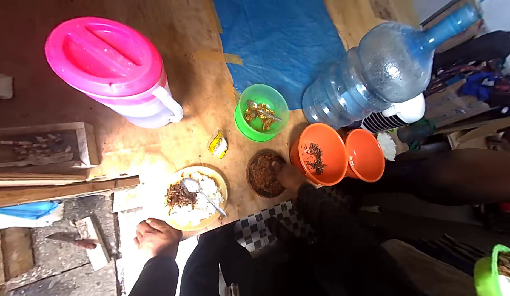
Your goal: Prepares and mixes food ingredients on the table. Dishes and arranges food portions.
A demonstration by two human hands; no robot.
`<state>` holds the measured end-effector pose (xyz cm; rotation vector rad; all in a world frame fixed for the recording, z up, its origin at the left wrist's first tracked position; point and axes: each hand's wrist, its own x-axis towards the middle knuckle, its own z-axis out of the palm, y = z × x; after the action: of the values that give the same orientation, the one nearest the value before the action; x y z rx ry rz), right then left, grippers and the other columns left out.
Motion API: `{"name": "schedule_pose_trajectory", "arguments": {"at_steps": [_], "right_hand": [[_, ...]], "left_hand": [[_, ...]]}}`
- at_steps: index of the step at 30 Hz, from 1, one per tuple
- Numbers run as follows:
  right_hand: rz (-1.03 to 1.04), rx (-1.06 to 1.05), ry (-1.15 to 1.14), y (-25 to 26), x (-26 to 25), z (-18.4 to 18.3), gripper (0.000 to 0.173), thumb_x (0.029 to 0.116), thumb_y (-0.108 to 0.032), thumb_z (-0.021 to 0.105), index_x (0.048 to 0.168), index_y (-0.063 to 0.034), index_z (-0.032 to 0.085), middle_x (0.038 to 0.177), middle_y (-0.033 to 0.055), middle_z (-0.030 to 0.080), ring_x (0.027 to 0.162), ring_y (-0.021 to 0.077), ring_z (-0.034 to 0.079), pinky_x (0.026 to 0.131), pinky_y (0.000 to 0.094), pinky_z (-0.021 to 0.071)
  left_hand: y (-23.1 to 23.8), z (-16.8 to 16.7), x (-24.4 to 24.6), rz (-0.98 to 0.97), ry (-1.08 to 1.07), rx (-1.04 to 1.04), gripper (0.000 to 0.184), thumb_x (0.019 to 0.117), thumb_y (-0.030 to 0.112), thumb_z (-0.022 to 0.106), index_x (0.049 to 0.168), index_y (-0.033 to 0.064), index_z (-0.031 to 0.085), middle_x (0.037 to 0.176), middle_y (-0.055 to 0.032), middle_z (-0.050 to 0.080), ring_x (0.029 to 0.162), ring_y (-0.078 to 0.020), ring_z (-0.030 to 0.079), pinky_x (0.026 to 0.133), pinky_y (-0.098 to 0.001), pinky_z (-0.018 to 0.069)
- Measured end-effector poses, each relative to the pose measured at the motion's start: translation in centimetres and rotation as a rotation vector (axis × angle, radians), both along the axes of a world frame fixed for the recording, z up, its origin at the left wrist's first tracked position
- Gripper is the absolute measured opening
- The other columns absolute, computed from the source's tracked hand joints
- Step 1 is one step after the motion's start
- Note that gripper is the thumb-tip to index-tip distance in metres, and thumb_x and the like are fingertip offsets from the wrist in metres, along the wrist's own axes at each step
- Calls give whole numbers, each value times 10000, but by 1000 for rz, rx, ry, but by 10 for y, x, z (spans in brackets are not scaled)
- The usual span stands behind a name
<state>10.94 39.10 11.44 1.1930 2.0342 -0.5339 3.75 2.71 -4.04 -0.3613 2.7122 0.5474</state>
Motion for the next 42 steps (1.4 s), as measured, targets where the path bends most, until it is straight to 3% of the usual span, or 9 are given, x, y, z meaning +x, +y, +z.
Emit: {"name": "schedule_pose_trajectory", "arguments": {"at_steps": [2, 4, 8, 12, 16, 24, 31, 37, 42], "right_hand": [[22, 135, 0, -35, 18, -26, 737, 1077, -601, 258, 1383, 3, 550, 1219, 248, 688, 1156, 412, 674, 970, 634, 521], [23, 242, 0, -56, 28, -44, 710, 1074, -593, 310, 1389, 2, 532, 1144, 238, 713, 1094, 409, 701, 933, 604, 547], [-25, 106, -42, -43, 24, -32, 728, 1083, -580, 266, 1453, 18, 452, 1293, 254, 653, 1195, 412, 657, 991, 633, 509], [1, -55, -6, -19, 26, -12, 731, 1091, -574, 254, 1292, 16, 636, 1272, 256, 662, 1221, 404, 631, 1031, 619, 476], [-27, 16, 35, 25, 8, 0, 761, 1086, -594, 228, 1194, 14, 671, 1200, 261, 682, 1178, 415, 653, 983, 636, 500], [2, 167, -4, -29, 29, -43, 750, 1069, -614, 277, 1388, 4, 556, 1240, 252, 683, 1188, 409, 664, 990, 614, 522], [-118, -40, 101, 11, 5, -17, 763, 1093, -577, 207, 1211, 9, 681, 1247, 269, 665, 1223, 418, 623, 1018, 640, 470], [84, 135, -86, -31, 12, -28, 751, 1065, -625, 269, 1373, -8, 567, 1252, 225, 686, 1201, 388, 659, 1006, 598, 506], [2, 48, -53, 26, 7, 2, 753, 1068, -629, 237, 1193, -36, 684, 1203, 213, 696, 1182, 379, 657, 973, 634, 501]], "left_hand": [[-4, -2, 5, 2, 12, 9, 637, 1099, 345, 120, 1423, -43, 507, 1475, -264, 513, 1414, -403, 461, 1182, -532, 329], [-3, -6, 0, 10, 49, 19, 629, 1098, 339, 136, 1403, -49, 526, 1453, -271, 530, 1394, -413, 479, 1171, -537, 340], [-5, 1, 8, 14, -10, -5, 619, 1101, 336, 127, 1412, -29, 518, 1475, -247, 518, 1409, -395, 468, 1173, -532, 343], [-5, -4, 3, 25, 36, -4, 646, 1095, 369, 117, 1392, -20, 538, 1446, -252, 544, 1385, -411, 491, 1152, -557, 361], [-6, -8, 1, 27, 49, 5, 643, 1094, 369, 117, 1381, -14, 547, 1434, -248, 552, 1380, -411, 491, 1148, -555, 360], [-1, -4, -2, 30, 72, 26, 620, 1097, 331, 143, 1360, -56, 550, 1429, -276, 547, 1380, -418, 491, 1161, -546, 342], [-3, -6, 0, 39, 47, 2, 636, 1095, 355, 131, 1390, -32, 541, 1439, -263, 547, 1379, -422, 493, 1146, -563, 360], [-3, -14, 3, 42, 125, 22, 628, 1089, 350, 153, 1335, -43, 576, 1398, -271, 575, 1344, -422, 527, 1129, -565, 373], [-2, -14, 4, 48, 129, 23, 644, 1093, 360, 144, 1353, -54, 564, 1396, -278, 575, 1349, -426, 525, 1138, -559, 378]]}}
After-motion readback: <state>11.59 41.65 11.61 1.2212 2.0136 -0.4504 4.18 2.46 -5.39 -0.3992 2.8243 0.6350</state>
